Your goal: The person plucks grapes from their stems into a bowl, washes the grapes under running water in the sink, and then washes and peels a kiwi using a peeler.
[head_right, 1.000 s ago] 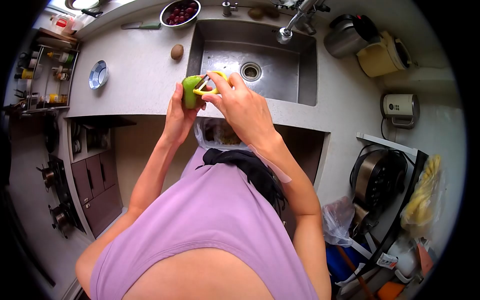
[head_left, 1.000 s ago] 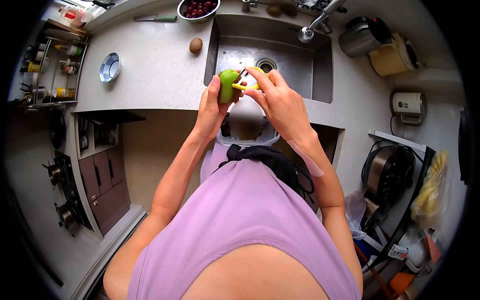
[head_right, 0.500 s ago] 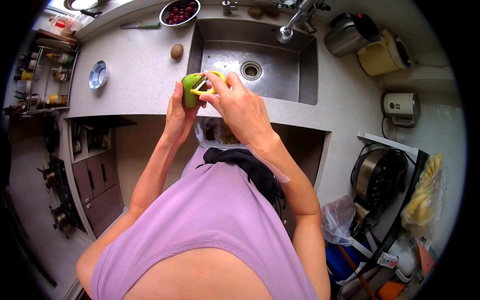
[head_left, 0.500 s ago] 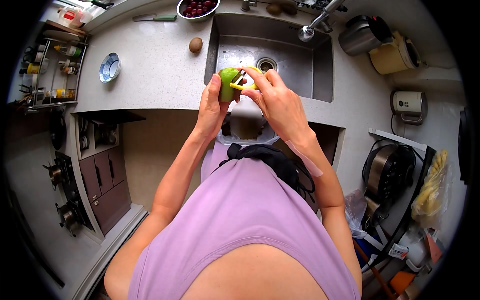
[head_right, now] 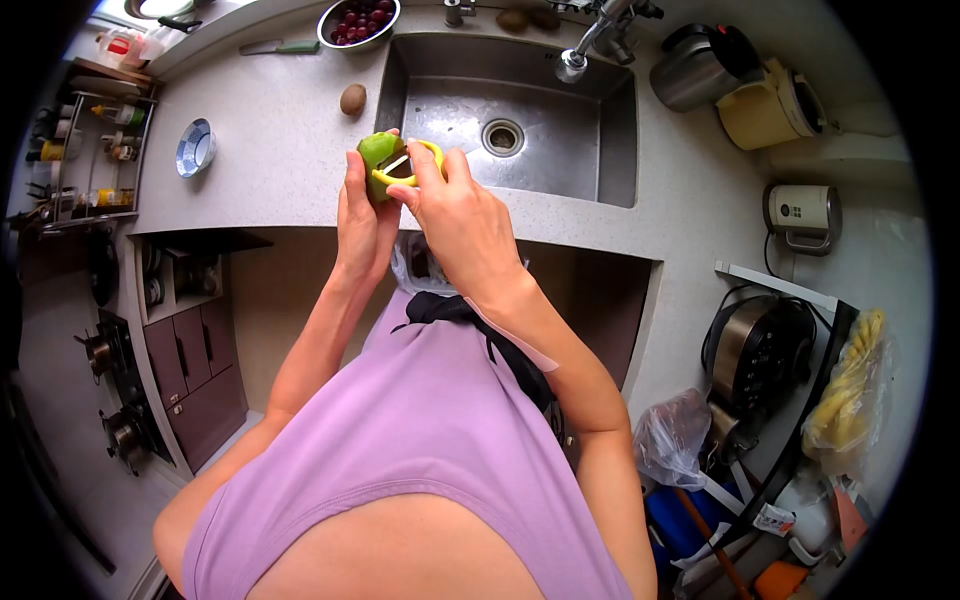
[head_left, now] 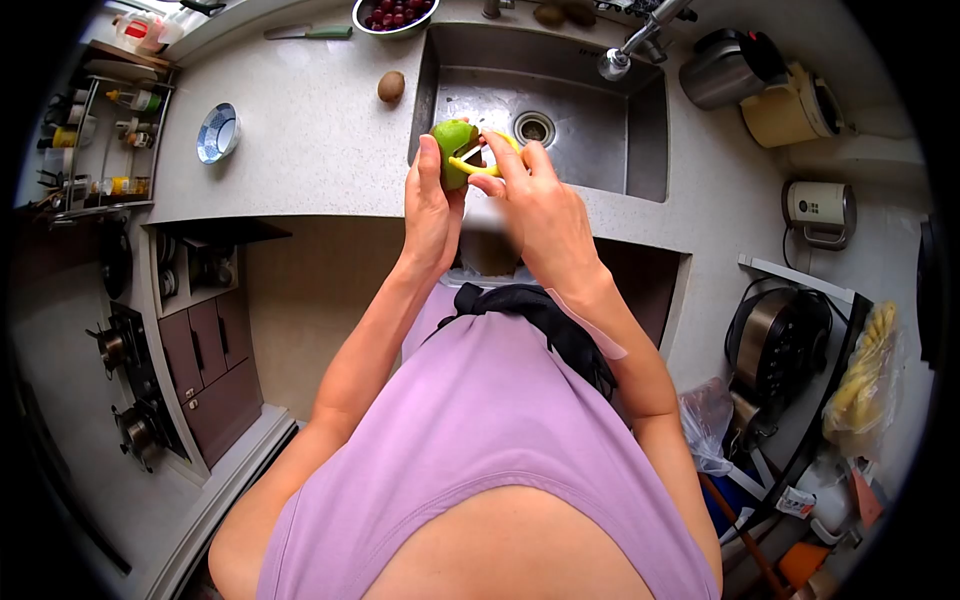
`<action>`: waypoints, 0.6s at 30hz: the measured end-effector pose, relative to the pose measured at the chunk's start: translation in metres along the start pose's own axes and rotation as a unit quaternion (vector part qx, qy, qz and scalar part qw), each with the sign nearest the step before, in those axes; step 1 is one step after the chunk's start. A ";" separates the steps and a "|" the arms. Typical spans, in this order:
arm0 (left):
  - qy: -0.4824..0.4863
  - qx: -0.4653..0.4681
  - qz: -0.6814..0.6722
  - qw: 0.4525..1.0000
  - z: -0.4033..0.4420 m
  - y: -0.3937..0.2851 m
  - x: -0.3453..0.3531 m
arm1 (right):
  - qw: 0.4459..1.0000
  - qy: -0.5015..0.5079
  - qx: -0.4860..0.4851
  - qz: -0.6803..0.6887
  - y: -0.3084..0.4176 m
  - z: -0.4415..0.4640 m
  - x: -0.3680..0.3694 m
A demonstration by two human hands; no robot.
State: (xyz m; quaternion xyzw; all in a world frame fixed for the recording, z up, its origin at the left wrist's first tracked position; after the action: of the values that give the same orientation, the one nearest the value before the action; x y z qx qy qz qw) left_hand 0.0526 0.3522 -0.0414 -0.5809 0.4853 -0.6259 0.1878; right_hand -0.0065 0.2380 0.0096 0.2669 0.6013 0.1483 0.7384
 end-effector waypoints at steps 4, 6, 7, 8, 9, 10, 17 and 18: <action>-0.013 -0.006 -0.012 1.000 0.003 -0.001 0.003 | 1.000 0.004 0.008 -0.026 0.003 0.000 0.002; -0.023 -0.016 -0.023 0.999 0.004 -0.001 0.003 | 0.999 0.009 0.010 -0.033 0.004 -0.001 0.002; -0.023 -0.016 -0.023 0.999 0.006 -0.001 0.002 | 0.999 0.007 0.010 -0.033 0.005 -0.001 0.002; -0.024 -0.017 -0.030 0.999 0.007 0.000 0.002 | 0.999 0.005 0.009 -0.033 0.005 -0.002 0.003; -0.026 -0.017 -0.037 0.999 0.008 0.000 0.001 | 0.999 0.006 0.009 -0.033 0.006 -0.002 0.003; -0.026 -0.017 -0.037 0.999 0.009 0.000 0.002 | 0.999 0.004 0.008 -0.037 0.006 -0.002 0.004; -0.077 -0.016 -0.083 0.993 0.014 0.003 0.008 | 0.999 -0.005 0.005 -0.047 0.006 -0.003 0.013; -0.096 -0.010 -0.083 0.992 0.015 0.003 0.009 | 0.999 -0.005 0.005 -0.047 0.006 -0.004 0.015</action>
State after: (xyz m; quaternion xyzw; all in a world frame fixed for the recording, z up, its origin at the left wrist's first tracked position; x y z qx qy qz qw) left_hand 0.0627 0.3383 -0.0412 -0.6787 0.4210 -0.5757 0.1754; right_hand -0.0063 0.2518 0.0009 0.2429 0.6106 0.1091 0.7458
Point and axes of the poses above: each hand's wrist, its own z-axis towards the middle knuckle, its own x-axis out of the palm, y = z × x, the point moved 1 cm from there along z, towards the middle knuckle, and after that the axes turned 4 degrees about x, right-handed, at the moved point
